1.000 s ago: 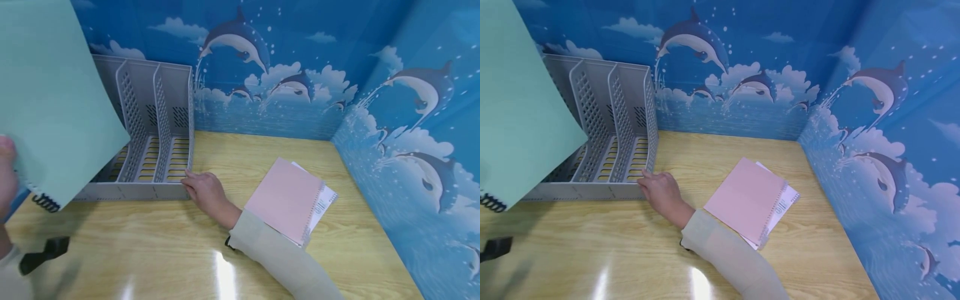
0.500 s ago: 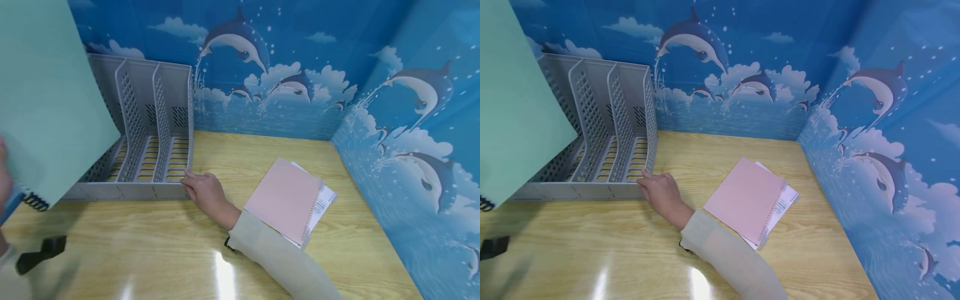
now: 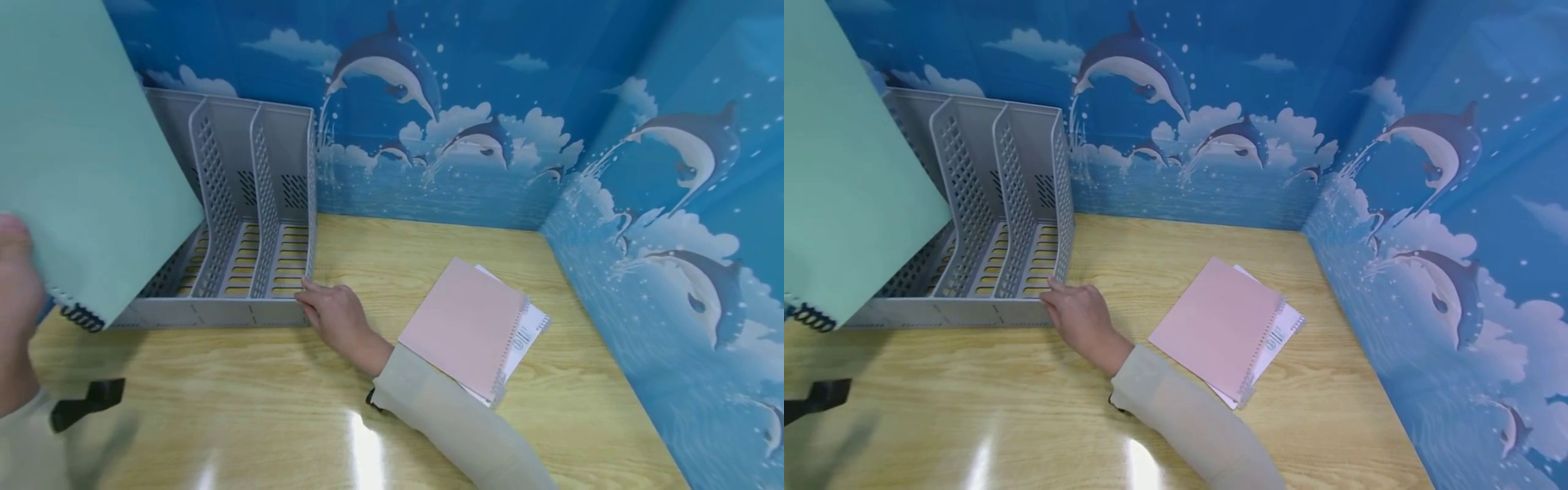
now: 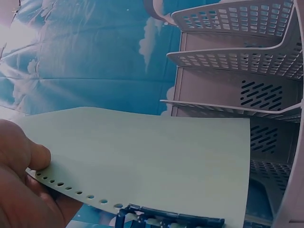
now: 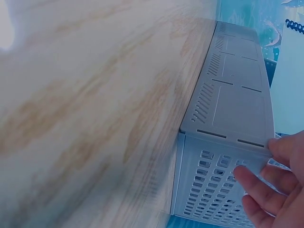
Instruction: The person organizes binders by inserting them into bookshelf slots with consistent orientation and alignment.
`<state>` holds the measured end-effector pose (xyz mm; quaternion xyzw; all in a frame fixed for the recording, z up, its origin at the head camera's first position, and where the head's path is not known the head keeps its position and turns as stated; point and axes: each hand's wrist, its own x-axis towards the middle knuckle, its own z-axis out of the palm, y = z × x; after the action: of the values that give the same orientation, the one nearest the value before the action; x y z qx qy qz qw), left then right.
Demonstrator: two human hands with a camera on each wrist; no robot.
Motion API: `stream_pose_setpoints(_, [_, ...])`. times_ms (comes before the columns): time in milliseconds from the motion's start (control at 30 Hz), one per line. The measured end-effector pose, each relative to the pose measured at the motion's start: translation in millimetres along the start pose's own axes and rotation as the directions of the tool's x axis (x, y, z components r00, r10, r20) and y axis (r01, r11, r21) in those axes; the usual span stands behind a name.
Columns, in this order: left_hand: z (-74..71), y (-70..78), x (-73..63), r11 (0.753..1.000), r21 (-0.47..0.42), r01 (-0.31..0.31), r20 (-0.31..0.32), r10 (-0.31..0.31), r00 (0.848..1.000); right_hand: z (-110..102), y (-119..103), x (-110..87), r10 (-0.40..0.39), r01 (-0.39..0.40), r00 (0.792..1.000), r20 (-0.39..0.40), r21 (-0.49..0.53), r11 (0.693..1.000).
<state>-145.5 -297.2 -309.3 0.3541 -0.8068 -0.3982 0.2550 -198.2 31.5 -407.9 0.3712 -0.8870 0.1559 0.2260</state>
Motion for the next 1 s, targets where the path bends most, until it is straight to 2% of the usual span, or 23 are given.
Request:
stream_pose_setpoints(100, [-0.5,14.0,-8.9,0.992,-0.032,0.123,0.078,-0.12,0.99,1,0,-0.2,0.004,-0.004,1.0,0.001,0.006,1.0])
stream_pose_setpoints(200, [0.1,22.1,-13.8,0.985,-0.042,0.165,0.107,-0.16,0.981,2,0,-0.2,0.002,-0.002,1.0,0.002,0.01,1.0])
stream_pose_setpoints(267, [-1.0,27.5,-18.4,0.984,-0.034,0.172,0.124,-0.167,0.978,2,1,-0.2,-0.002,0.002,1.0,-0.001,0.013,1.0])
stream_pose_setpoints(400, [-0.6,34.1,-26.5,0.991,-0.033,0.128,0.127,-0.123,0.984,2,0,-0.8,0.002,-0.002,1.0,0.001,0.02,1.0])
stream_pose_setpoints(533, [0.5,41.1,-33.8,0.998,-0.031,0.049,0.085,-0.046,0.995,2,0,-1.2,0.012,-0.013,1.0,0.013,0.028,1.0])
stream_pose_setpoints(600, [0.5,43.7,-35.3,1.0,-0.019,0.011,0.062,-0.01,0.998,1,-1,-1.4,0.021,-0.022,1.0,0.022,0.029,0.999])
stream_pose_setpoints(733, [1.2,45.3,-34.1,0.999,0.011,-0.038,0.056,0.038,0.998,1,-1,-2.3,0.039,-0.04,0.999,0.036,0.037,0.999])
stream_pose_setpoints(900, [4.6,42.8,-28.8,0.998,-0.005,-0.062,0.056,0.062,0.996,0,-2,-3.2,0.045,-0.047,0.998,0.049,0.043,0.998])
stream_pose_setpoints(1000, [5.0,41.8,-26.3,0.999,-0.012,-0.044,0.073,0.045,0.996,0,-2,-3.5,0.046,-0.048,0.998,0.048,0.043,0.998])
